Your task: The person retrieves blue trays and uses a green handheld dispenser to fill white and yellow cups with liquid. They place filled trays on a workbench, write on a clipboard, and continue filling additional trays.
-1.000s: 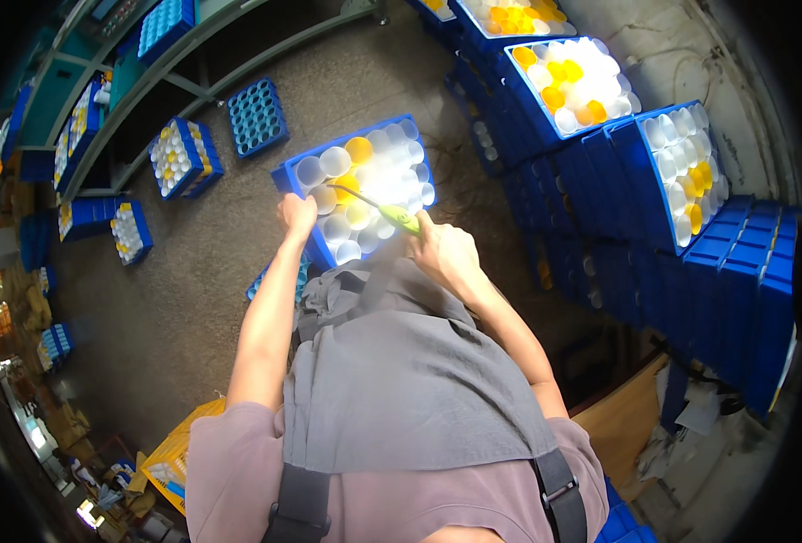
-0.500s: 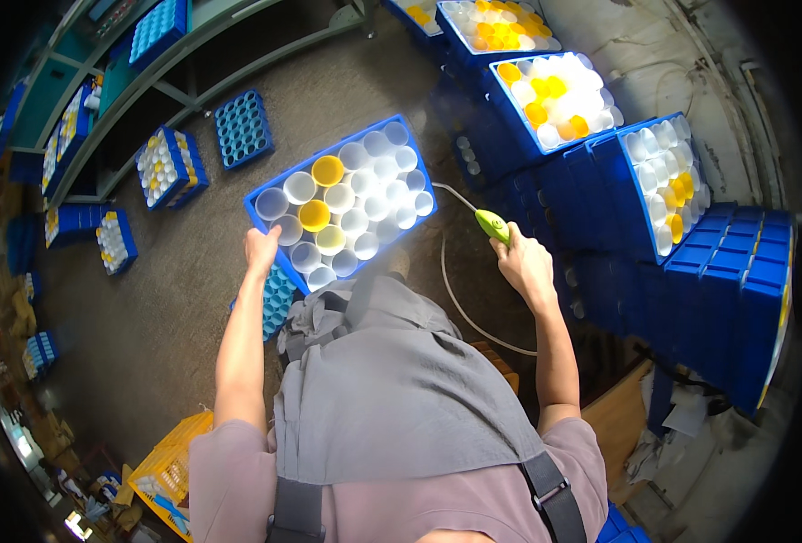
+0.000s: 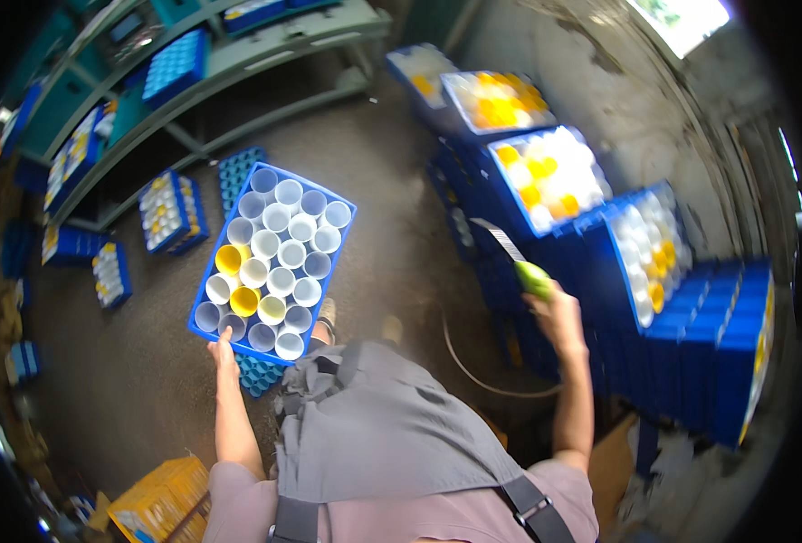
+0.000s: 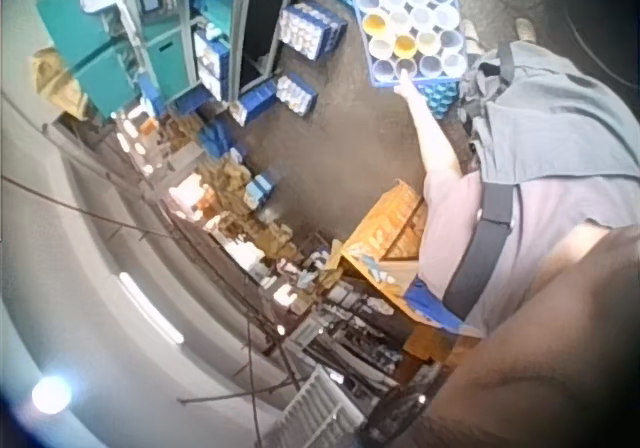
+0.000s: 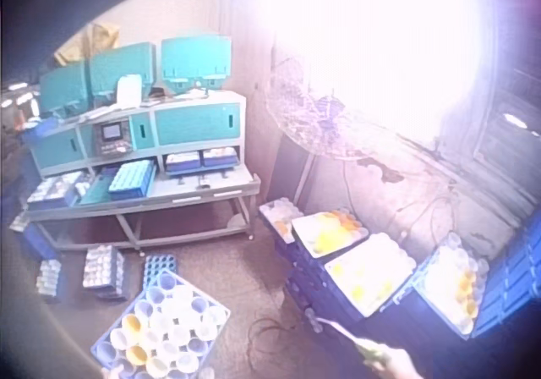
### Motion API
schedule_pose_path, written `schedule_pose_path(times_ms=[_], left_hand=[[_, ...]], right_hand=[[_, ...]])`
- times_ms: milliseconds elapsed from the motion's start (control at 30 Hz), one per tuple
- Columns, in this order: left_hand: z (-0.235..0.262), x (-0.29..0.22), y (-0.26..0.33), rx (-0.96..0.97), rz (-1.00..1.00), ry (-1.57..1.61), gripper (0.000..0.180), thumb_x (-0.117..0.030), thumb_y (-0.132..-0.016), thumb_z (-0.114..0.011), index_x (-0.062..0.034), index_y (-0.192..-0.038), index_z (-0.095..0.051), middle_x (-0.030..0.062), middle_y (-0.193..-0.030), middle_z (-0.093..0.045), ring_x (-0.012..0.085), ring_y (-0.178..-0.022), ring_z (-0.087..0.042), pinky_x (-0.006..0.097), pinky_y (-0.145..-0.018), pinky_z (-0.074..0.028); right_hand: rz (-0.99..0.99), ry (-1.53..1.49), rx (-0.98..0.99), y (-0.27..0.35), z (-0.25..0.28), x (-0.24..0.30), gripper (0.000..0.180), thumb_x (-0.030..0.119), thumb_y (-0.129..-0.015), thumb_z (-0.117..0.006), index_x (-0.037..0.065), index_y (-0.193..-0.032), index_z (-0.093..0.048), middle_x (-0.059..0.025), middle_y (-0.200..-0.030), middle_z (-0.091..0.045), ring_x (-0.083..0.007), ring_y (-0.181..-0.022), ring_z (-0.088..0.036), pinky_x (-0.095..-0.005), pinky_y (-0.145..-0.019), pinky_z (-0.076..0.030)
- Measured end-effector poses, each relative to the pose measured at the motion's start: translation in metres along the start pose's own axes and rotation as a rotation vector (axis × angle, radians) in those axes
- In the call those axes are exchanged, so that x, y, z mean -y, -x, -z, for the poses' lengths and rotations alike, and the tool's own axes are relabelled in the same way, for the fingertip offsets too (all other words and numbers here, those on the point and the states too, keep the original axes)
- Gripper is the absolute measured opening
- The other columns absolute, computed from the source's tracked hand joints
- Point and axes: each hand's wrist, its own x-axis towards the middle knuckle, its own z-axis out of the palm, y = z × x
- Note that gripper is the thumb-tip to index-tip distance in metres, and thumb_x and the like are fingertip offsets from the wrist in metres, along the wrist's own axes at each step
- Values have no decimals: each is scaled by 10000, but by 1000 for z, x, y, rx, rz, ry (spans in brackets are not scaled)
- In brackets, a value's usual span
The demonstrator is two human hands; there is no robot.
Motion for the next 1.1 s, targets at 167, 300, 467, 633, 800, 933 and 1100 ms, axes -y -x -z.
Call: schedule_pose_path(times_ms=[167, 300, 467, 633, 800, 933, 1100], left_hand=[[57, 9, -27, -262, 104, 426, 480, -61, -862, -671, -10, -1315, -523, 128, -1253, -608, 268, -1077, -638, 386, -876, -557], [77, 26, -49, -286, 250, 721, 509, -120, -881, -646, -46, -1362, -494, 114, -1316, -582, 277, -1183, -589, 389, -990, -510], [111, -24, -203, -369, 265, 867, 449, -119, -883, -640, -55, -1314, -535, 88, -1266, -613, 252, -1155, -601, 395, -985, -503], [105, -146, -464, -270, 67, 967, 346, -122, -883, -638, -56, -1219, -584, 57, -1203, -647, 211, -1090, -616, 384, -946, -514], [93, -285, -687, -200, 170, 849, 301, -130, -893, -628, -7, -1165, -584, 106, -1114, -643, 239, -940, -666, 346, -732, -585], [75, -374, -773, -249, 210, 761, 401, -204, -883, -695, 36, -1179, -574, 155, -1071, -635, 275, -800, -673, 351, -500, -557], [49, -475, -826, -211, 98, 724, 668, -446, -762, -844, 2, -1189, -591, 109, -1130, -601, 190, -822, -612, 269, -509, -477]], right_hand=[[-192, 545, -383, -84, 171, -83, 470, 306, -904, -664, -12, -1236, -567, -202, -1101, -652, -371, -952, -642, -413, -840, -507], [-179, 736, -828, -158, 175, -77, 436, 327, -970, -595, 6, -1264, -564, -217, -1212, -622, -383, -1082, -610, -450, -922, -484], [25, 387, -415, -252, -44, 94, 325, 159, -969, -603, 18, -1260, -563, -186, -1080, -660, -289, -896, -672, -367, -772, -530], [59, 314, 103, -314, -270, 301, 251, 177, -830, -703, 71, -1051, -648, -124, -895, -674, -318, -826, -677, -414, -718, -539], [-29, 169, 532, -333, -335, 401, 250, 224, -834, -696, 78, -1036, -685, -158, -995, -718, -353, -943, -687, -428, -809, -550], [-28, 265, 494, -341, -341, 412, 285, 234, -836, -719, 25, -1027, -684, -169, -855, -727, -290, -803, -722, -366, -728, -569], [59, 523, 750, -373, -371, 392, 205, 212, -845, -630, 46, -935, -710, -164, -881, -721, -306, -813, -719, -391, -655, -572]])
